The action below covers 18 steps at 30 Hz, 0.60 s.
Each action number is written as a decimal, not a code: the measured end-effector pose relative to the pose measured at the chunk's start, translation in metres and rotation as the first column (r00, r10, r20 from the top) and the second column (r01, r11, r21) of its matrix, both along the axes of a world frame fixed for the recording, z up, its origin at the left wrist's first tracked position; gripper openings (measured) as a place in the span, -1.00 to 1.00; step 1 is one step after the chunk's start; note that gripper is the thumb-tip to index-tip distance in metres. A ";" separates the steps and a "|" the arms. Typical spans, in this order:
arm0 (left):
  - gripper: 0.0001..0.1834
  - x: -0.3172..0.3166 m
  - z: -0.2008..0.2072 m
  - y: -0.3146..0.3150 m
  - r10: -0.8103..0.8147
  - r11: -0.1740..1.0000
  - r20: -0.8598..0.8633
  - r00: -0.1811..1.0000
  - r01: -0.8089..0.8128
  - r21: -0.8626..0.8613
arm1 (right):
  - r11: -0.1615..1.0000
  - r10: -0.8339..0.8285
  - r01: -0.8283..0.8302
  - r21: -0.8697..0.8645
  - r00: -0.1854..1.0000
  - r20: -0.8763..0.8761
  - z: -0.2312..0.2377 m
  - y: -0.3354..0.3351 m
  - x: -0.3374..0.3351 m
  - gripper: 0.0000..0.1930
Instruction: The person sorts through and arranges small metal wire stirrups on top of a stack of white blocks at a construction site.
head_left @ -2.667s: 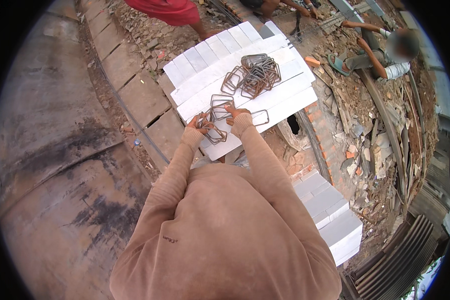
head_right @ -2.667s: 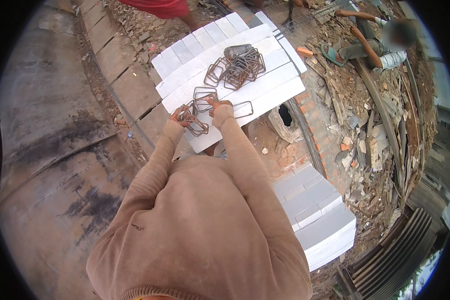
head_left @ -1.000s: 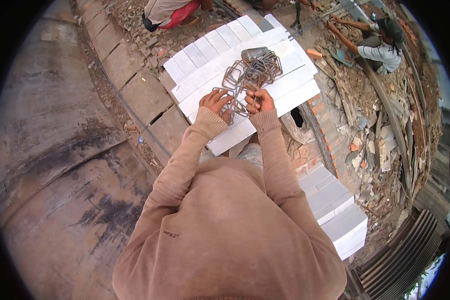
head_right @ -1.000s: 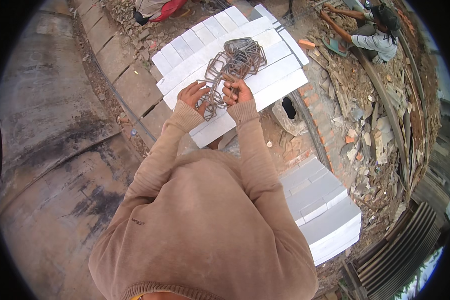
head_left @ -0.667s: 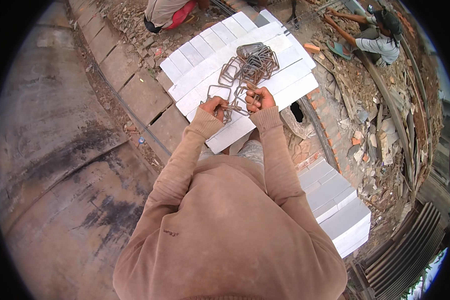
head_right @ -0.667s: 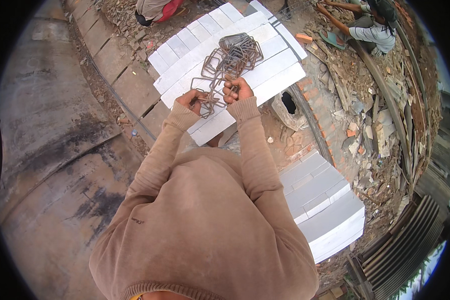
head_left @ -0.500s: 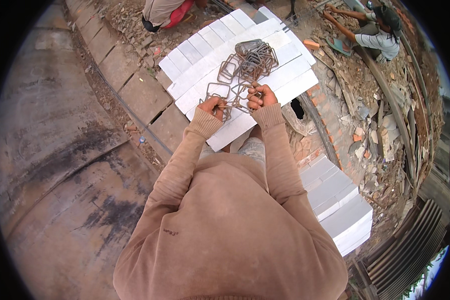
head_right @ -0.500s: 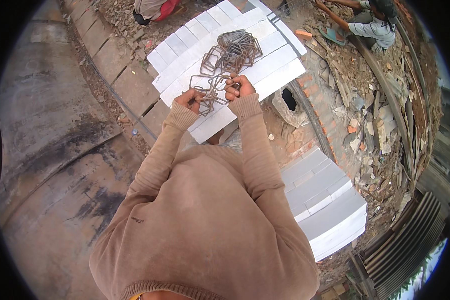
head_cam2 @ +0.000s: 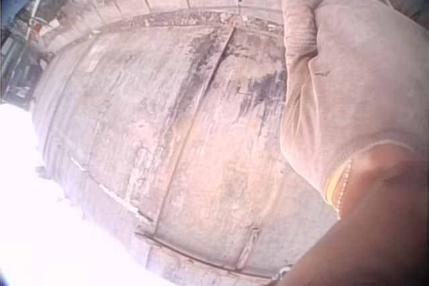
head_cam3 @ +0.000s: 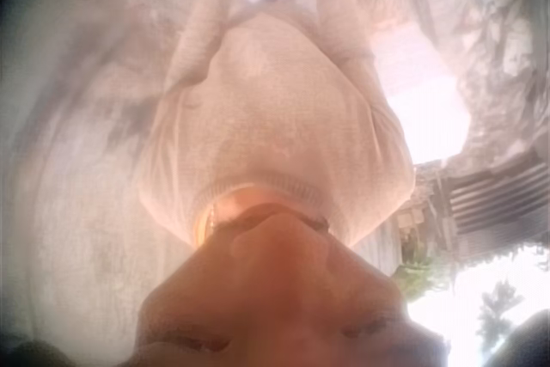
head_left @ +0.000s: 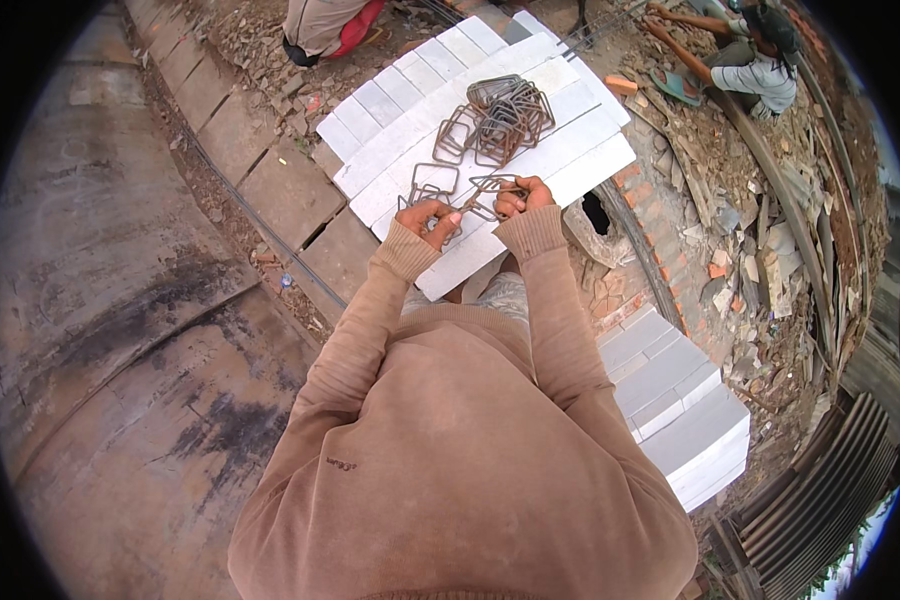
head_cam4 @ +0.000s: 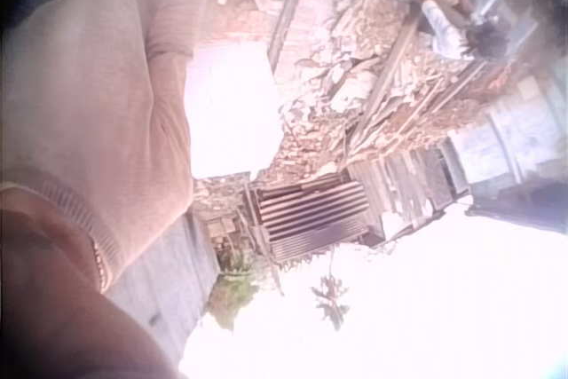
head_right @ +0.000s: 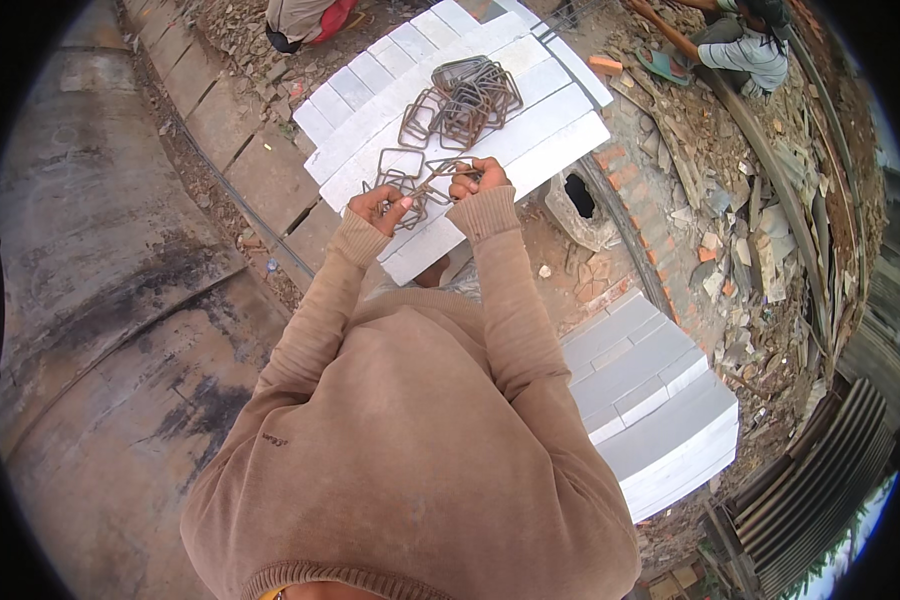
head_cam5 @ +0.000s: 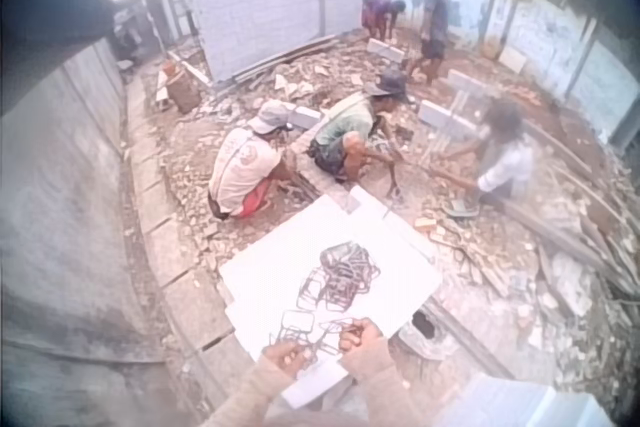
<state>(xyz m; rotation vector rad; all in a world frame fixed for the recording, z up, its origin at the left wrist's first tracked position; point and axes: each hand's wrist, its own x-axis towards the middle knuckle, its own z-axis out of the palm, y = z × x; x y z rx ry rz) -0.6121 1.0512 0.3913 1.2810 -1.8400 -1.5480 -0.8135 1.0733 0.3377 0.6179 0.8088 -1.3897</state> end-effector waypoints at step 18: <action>-0.70 0.011 -0.020 -0.018 0.441 0.788 -0.487 0.754 -0.066 0.613 | 0.919 0.294 -0.332 -0.215 0.937 -0.187 0.038 0.009 0.013 -0.81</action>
